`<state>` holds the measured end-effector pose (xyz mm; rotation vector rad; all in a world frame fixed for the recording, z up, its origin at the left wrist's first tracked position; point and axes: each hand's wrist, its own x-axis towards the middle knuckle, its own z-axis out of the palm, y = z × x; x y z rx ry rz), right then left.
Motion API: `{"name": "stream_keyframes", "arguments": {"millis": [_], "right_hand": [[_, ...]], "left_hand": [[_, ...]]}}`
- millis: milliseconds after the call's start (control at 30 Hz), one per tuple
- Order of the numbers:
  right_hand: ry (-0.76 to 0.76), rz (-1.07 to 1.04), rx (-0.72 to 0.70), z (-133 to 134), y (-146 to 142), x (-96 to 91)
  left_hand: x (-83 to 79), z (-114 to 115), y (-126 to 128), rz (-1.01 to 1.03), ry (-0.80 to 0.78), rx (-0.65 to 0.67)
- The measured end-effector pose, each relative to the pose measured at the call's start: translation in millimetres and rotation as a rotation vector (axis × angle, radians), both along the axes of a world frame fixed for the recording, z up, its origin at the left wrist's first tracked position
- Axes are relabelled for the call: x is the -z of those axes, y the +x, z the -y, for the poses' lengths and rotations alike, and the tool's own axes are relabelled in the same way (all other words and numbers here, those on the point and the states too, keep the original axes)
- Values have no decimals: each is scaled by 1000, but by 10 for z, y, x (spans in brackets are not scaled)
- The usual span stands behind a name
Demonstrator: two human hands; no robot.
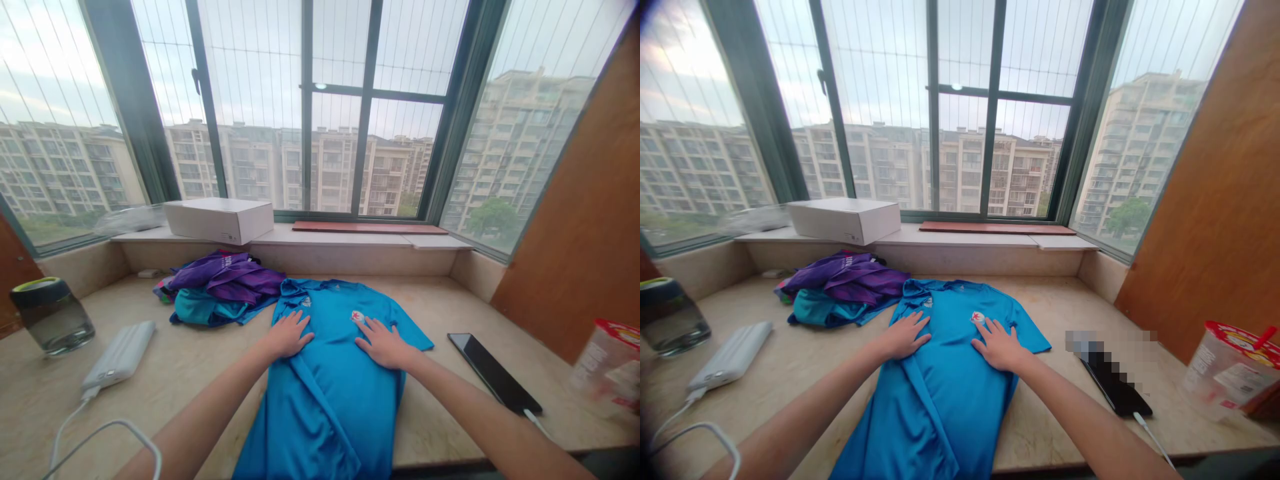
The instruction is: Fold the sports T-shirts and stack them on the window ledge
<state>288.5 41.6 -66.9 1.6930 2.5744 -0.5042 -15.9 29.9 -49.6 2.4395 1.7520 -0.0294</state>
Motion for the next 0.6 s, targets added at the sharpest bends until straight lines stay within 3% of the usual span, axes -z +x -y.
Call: {"name": "stream_keyframes", "arguments": {"millis": [133,233,367,433,533,600], "right_hand": [[36,77,-141,-334,395,-52],[108,173,-119,-558,590,-180],[192,161,-60,-437,394,-161],[167,69,-98,-231,179,-73],[25,-42,-159,60,-82,34],[8,-43,-147,164,-163,52]], "left_hand": [[-49,211,-9,-33,-39,-44],[-71,363,3,-34,-46,-71],[-112,521,61,-34,-30,-77],[-142,615,136,-2,-3,11],[-164,799,323,107,9,272],[-150,925,467,171,11,412]]}}
